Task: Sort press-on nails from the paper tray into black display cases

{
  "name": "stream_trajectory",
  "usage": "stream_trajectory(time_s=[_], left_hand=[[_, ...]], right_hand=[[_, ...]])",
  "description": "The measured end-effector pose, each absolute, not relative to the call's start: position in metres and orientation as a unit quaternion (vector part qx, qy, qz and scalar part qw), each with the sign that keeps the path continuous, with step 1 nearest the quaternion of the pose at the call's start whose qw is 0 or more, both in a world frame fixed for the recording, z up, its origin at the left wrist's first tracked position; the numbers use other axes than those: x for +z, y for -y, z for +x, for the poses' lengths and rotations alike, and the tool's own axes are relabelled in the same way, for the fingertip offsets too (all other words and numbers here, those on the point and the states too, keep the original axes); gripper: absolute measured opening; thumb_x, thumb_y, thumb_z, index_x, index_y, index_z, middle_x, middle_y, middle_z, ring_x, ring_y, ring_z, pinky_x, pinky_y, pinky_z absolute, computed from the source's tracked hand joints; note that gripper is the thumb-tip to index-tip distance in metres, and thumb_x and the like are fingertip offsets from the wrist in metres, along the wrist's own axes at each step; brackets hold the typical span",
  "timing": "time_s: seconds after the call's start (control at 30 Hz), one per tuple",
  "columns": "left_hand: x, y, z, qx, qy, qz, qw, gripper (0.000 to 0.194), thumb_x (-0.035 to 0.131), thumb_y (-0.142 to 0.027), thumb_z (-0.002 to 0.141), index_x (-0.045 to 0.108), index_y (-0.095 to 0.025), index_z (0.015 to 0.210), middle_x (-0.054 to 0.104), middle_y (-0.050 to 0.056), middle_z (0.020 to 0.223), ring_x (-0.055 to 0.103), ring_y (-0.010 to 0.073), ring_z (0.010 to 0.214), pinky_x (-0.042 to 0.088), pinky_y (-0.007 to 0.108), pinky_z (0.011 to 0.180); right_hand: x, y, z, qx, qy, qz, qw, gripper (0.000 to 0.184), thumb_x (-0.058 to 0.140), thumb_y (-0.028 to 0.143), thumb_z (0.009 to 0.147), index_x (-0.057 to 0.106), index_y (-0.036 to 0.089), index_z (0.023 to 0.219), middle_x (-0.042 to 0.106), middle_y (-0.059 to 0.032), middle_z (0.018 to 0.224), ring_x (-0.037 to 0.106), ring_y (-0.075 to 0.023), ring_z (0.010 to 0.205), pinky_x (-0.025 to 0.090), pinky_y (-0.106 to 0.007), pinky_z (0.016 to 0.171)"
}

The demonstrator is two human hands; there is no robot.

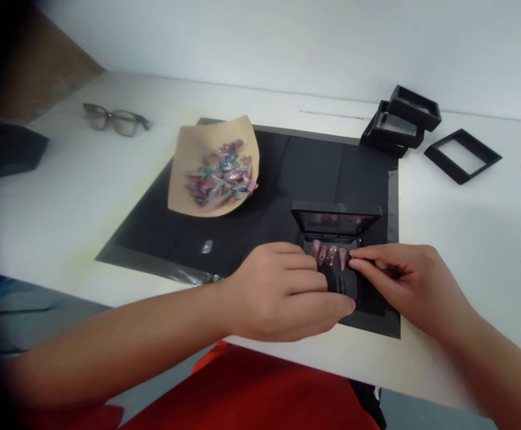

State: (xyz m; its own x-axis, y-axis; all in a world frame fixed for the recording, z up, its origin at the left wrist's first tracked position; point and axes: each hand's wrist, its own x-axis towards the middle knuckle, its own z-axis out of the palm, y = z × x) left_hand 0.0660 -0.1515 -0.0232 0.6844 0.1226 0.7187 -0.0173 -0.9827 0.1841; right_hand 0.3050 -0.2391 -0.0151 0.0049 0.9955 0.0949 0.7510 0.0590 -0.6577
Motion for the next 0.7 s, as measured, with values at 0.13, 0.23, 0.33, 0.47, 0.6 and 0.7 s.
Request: stream_trajectory(time_s=[0.13, 0.23, 0.33, 0.47, 0.6, 0.7], left_hand=[[-0.0237, 0.1502, 0.0662, 0.397, -0.033, 0.913, 0.089, 0.024, 0.068, -0.017, 0.100, 0.087, -0.029, 0.092, 0.069, -0.011, 0.066, 0.055, 0.0106, 0.058, 0.044, 0.028, 0.061], [-0.0242, 0.1498, 0.0660, 0.398, -0.033, 0.913, 0.086, 0.022, 0.069, -0.018, 0.100, 0.087, -0.028, 0.092, 0.070, -0.011, 0.067, 0.055, 0.0102, 0.058, 0.044, 0.027, 0.062], [-0.0237, 0.1492, 0.0654, 0.400, -0.037, 0.912, 0.084, 0.021, 0.070, -0.019, 0.100, 0.086, -0.028, 0.091, 0.068, -0.010, 0.065, 0.055, 0.0102, 0.058, 0.043, 0.027, 0.061], [-0.0221, 0.1485, 0.0653, 0.404, -0.042, 0.911, 0.075, 0.021, 0.070, -0.018, 0.100, 0.085, -0.027, 0.088, 0.064, -0.010, 0.063, 0.054, 0.0103, 0.059, 0.043, 0.028, 0.058], [-0.0215, 0.1482, 0.0655, 0.399, -0.041, 0.913, 0.074, 0.022, 0.069, -0.018, 0.101, 0.085, -0.027, 0.088, 0.065, -0.010, 0.064, 0.054, 0.0099, 0.060, 0.045, 0.028, 0.059], [-0.0211, 0.1482, 0.0648, 0.399, -0.037, 0.913, 0.076, 0.022, 0.069, -0.018, 0.101, 0.086, -0.027, 0.089, 0.066, -0.010, 0.064, 0.053, 0.0104, 0.059, 0.045, 0.028, 0.059]], right_hand=[[-0.0154, 0.2393, 0.3066, 0.214, 0.683, -0.643, 0.273, 0.027, 0.075, 0.056, 0.097, 0.094, 0.036, 0.099, 0.089, -0.0038, 0.089, 0.083, -0.0256, 0.065, 0.063, -0.032, 0.050], [-0.0138, 0.2412, 0.3069, 0.222, 0.692, -0.636, 0.258, 0.031, 0.072, 0.056, 0.100, 0.093, 0.034, 0.108, 0.090, -0.0045, 0.096, 0.082, -0.0236, 0.065, 0.062, -0.030, 0.050], [-0.0125, 0.2441, 0.3086, 0.220, 0.705, -0.633, 0.233, 0.036, 0.072, 0.057, 0.102, 0.092, 0.032, 0.119, 0.088, -0.0023, 0.081, 0.066, -0.0149, 0.045, 0.051, -0.025, 0.040], [-0.0134, 0.2451, 0.3121, 0.191, 0.740, -0.606, 0.220, 0.041, 0.069, 0.060, 0.104, 0.090, 0.030, 0.122, 0.073, 0.0017, 0.059, 0.053, -0.0114, 0.038, 0.042, -0.022, 0.035], [-0.0165, 0.2446, 0.3125, 0.165, 0.767, -0.581, 0.219, 0.036, 0.064, 0.052, 0.109, 0.091, 0.031, 0.120, 0.082, -0.0015, 0.073, 0.066, -0.0129, 0.046, 0.050, -0.022, 0.043], [-0.0173, 0.2448, 0.3106, 0.165, 0.762, -0.585, 0.221, 0.034, 0.065, 0.051, 0.108, 0.090, 0.031, 0.119, 0.083, -0.0013, 0.074, 0.067, -0.0137, 0.046, 0.050, -0.024, 0.042]])
